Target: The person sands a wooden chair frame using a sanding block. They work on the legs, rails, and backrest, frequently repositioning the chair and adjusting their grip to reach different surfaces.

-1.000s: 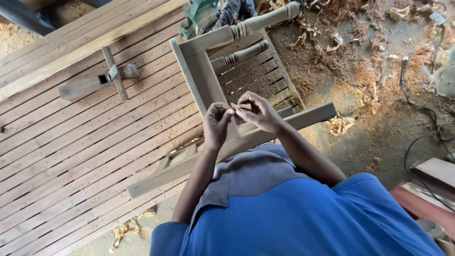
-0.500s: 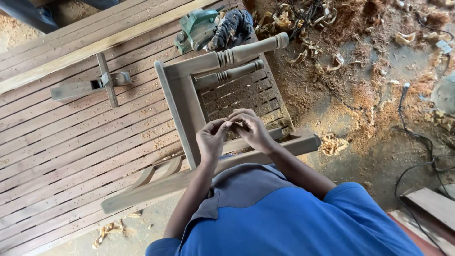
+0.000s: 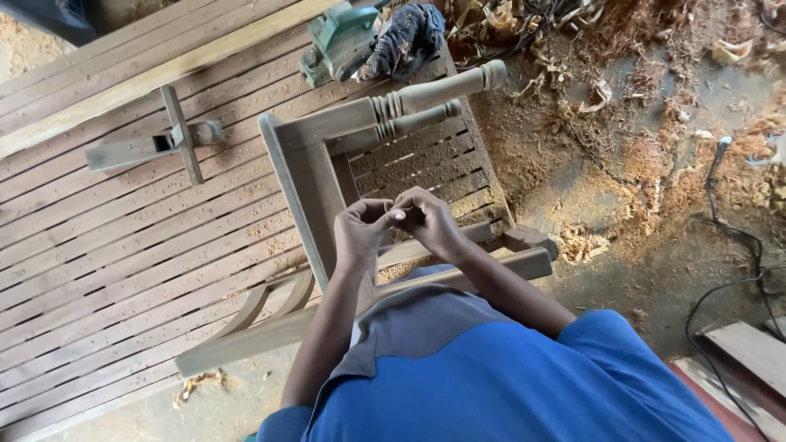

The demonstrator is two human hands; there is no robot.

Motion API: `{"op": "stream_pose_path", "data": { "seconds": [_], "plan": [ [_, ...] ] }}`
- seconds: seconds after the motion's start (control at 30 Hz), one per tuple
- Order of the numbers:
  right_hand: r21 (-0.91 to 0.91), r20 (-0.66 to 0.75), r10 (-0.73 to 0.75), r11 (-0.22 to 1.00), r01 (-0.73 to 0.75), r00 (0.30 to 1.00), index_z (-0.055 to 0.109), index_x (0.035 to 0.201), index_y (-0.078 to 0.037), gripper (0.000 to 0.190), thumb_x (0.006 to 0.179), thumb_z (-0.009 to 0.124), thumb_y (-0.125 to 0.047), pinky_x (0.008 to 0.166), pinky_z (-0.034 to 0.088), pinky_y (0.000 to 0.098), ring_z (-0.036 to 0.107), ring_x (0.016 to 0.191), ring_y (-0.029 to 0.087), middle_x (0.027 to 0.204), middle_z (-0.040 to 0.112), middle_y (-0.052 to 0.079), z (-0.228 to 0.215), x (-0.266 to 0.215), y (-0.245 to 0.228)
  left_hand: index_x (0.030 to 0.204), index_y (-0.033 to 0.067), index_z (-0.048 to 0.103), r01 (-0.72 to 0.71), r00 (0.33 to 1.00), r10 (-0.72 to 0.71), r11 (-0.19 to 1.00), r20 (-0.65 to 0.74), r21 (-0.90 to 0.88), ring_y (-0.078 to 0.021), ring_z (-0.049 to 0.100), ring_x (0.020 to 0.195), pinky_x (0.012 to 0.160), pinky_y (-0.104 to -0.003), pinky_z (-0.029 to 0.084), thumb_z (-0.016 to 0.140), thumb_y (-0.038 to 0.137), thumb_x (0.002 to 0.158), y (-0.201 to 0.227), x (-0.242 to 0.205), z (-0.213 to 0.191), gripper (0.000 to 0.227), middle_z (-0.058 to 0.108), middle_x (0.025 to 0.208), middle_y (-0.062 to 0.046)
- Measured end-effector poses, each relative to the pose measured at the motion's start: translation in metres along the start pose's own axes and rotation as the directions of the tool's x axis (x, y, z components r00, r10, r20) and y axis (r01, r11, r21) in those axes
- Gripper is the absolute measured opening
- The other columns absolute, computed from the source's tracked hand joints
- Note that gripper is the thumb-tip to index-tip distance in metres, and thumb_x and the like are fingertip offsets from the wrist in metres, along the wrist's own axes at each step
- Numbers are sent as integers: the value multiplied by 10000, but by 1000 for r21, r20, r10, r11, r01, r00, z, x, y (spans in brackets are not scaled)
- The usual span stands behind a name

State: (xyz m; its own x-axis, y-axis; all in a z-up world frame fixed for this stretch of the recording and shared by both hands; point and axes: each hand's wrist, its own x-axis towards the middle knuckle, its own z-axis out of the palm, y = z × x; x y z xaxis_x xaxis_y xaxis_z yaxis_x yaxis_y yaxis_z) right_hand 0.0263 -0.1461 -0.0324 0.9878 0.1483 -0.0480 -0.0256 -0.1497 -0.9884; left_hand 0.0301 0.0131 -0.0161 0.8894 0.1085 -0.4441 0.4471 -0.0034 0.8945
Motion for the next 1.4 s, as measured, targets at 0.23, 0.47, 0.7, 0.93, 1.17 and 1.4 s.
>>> {"op": "stream_pose_path", "data": {
  "seconds": [0.23,0.47,0.7,0.93,1.17,1.4],
  "plan": [
    [-186,-68,-4,983,-9,998,710,1137,-133,341,826,837,-74,908,526,471,681,987,357,1000,696,111,-2,8,-8,896,10,784,35,998,-32,997,54,-64,-120,703,636,620,-269,600,948,121,746,-2,14,4,248,759,724,-142],
    [-208,-108,61,975,-83,992,755,1091,-161,262,855,804,-59,898,541,435,717,968,332,987,750,98,19,6,-14,849,145,812,-57,995,60,998,-76,35,-52,603,549,545,-214,527,951,237,755,-28,15,8,192,728,621,-57],
    [-221,-208,-102,974,55,973,621,1015,-117,186,1111,604,-276,754,587,347,682,736,175,843,689,58,-19,105,16,1475,94,523,-386,812,576,645,-89,660,-492,422,1383,1126,-642,370,524,725,972,-59,17,-32,807,436,1466,-285],
    [-537,-238,100,815,-217,966,754,958,-219,176,833,808,-330,816,576,450,735,926,326,872,741,35,-10,226,104,1352,199,489,-118,680,733,73,27,990,-416,409,1432,1096,-610,400,573,514,972,-97,27,-58,500,408,1509,-232],
    [-701,-205,309,616,-360,929,736,853,-221,134,808,700,-342,804,575,522,726,947,379,856,737,70,-2,246,75,1332,224,519,-109,654,756,107,-10,988,-384,462,1423,1111,-575,330,554,451,906,-101,30,-50,484,519,1486,-181],
    [-736,-178,396,554,-389,901,689,778,-141,72,824,635,-130,667,565,390,700,738,207,777,752,36,21,268,58,1332,191,597,-161,686,727,199,-35,967,-402,484,1418,1149,-554,359,649,352,924,-83,20,-51,441,553,1494,-167]
  ]
}}
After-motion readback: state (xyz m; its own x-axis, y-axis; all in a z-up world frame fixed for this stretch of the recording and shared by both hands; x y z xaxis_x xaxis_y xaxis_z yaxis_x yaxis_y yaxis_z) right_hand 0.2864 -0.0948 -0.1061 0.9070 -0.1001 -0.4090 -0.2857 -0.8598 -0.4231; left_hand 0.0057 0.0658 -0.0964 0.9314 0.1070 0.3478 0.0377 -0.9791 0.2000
